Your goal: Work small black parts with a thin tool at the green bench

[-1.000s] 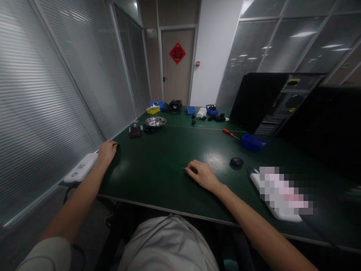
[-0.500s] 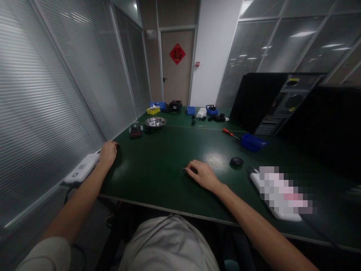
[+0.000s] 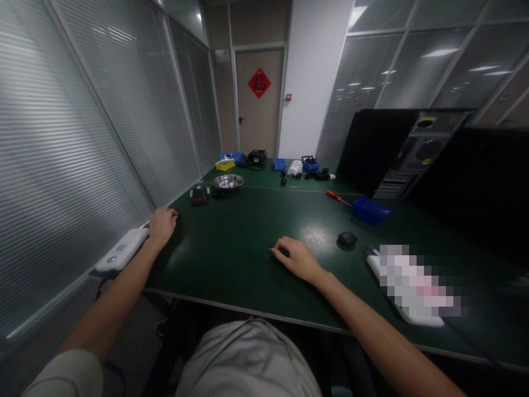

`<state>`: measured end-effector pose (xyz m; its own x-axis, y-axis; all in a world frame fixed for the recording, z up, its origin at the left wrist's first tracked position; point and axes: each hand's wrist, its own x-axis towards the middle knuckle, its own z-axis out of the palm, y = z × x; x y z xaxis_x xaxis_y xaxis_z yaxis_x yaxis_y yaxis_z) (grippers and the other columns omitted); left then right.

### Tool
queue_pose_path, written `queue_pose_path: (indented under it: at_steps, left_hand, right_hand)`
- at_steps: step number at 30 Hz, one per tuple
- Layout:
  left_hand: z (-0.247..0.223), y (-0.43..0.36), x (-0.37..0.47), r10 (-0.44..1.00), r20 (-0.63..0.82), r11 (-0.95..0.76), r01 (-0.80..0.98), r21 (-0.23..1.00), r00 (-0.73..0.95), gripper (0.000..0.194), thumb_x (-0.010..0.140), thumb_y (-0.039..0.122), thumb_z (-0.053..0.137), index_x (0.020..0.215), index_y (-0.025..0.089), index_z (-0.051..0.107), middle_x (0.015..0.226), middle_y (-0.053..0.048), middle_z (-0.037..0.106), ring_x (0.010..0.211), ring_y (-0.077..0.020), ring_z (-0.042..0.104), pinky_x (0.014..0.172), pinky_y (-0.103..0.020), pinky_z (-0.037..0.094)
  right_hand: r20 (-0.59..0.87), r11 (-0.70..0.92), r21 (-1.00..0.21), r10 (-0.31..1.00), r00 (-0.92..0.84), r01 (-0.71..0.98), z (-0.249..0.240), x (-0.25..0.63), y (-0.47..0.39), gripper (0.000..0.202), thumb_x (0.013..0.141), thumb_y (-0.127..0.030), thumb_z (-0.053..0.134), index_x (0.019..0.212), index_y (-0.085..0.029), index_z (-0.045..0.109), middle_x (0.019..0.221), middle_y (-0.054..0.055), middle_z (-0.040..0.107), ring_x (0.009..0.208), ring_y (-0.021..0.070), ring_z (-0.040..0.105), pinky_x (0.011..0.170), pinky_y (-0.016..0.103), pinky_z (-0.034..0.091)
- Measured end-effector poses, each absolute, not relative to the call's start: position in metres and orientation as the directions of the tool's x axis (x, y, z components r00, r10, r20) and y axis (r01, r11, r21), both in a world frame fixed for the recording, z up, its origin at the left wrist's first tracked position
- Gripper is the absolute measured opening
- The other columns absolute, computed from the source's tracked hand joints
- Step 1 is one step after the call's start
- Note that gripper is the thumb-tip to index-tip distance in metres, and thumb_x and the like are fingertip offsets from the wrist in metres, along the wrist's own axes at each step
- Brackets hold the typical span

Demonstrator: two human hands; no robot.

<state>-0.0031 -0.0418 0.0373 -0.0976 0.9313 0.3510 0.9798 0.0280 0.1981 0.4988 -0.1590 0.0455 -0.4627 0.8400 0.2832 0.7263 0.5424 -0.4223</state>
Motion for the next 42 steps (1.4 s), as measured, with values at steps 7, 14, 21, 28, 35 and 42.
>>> queue_pose_path:
  at_steps: [7,14,21,28,35,42]
  left_hand:
    - [0.042,-0.052,0.097,0.948,0.181,-0.318,0.805,0.500,0.261,0.025,0.092,0.038,0.062,0.106,0.023,0.076,0.113,-0.006,0.074,0.102,-0.0242,0.067,0.092,-0.037,0.052]
    - [0.040,-0.098,0.239,0.688,0.193,-0.611,0.415,0.675,0.700,0.022,0.091,0.039,0.071,0.102,0.020,0.076,0.097,-0.005,0.074,0.080,-0.0161,0.064,0.073,-0.027,0.046]
    - [0.035,-0.106,0.249,0.721,0.248,-0.599,0.401,0.693,0.647,0.032,0.091,0.039,0.071,0.118,0.021,0.074,0.096,-0.005,0.071,0.077,-0.0150,0.060,0.070,-0.027,0.045]
    - [0.036,-0.111,0.249,0.698,0.267,-0.629,0.390,0.673,0.665,0.027,0.094,0.039,0.069,0.112,0.021,0.077,0.093,-0.005,0.070,0.077,-0.0152,0.060,0.072,-0.028,0.045]
    - [0.038,-0.114,0.250,0.718,0.257,-0.578,0.349,0.738,0.646,0.024,0.095,0.035,0.069,0.113,0.021,0.076,0.103,-0.005,0.075,0.089,-0.0172,0.068,0.083,-0.028,0.049]
    - [0.035,-0.114,0.252,0.671,0.299,-0.663,0.369,0.651,0.679,0.023,0.095,0.036,0.069,0.111,0.023,0.078,0.101,-0.006,0.074,0.083,-0.0168,0.065,0.079,-0.029,0.048]
  right_hand:
    - [0.292,0.535,-0.386,0.843,-0.451,0.751,0.043,0.499,-0.159,0.026,0.105,-0.042,0.051,0.098,-0.024,0.069,0.096,0.002,0.068,0.079,0.0154,0.063,0.069,0.028,0.040]
    - [0.301,0.520,-0.354,0.850,-0.431,0.777,0.041,0.499,-0.159,0.021,0.103,-0.040,0.055,0.097,-0.025,0.069,0.094,0.001,0.066,0.079,0.0150,0.062,0.068,0.027,0.037]
    - [0.283,0.501,-0.348,0.862,-0.421,0.792,0.042,0.499,-0.158,0.020,0.101,-0.038,0.057,0.095,-0.025,0.070,0.092,0.001,0.066,0.078,0.0150,0.062,0.066,0.027,0.036]
    - [0.284,0.508,-0.344,0.858,-0.428,0.790,0.042,0.499,-0.159,0.021,0.102,-0.039,0.056,0.097,-0.025,0.070,0.094,0.002,0.067,0.081,0.0161,0.063,0.068,0.027,0.038]
    - [0.312,0.557,-0.415,0.830,-0.463,0.719,0.041,0.500,-0.159,0.025,0.107,-0.041,0.048,0.103,-0.026,0.068,0.100,0.002,0.068,0.083,0.0158,0.063,0.074,0.027,0.042]
    - [0.281,0.568,-0.314,0.821,-0.497,0.761,0.042,0.495,-0.160,0.023,0.106,-0.040,0.051,0.104,-0.026,0.069,0.100,0.002,0.068,0.083,0.0164,0.065,0.068,0.027,0.038]
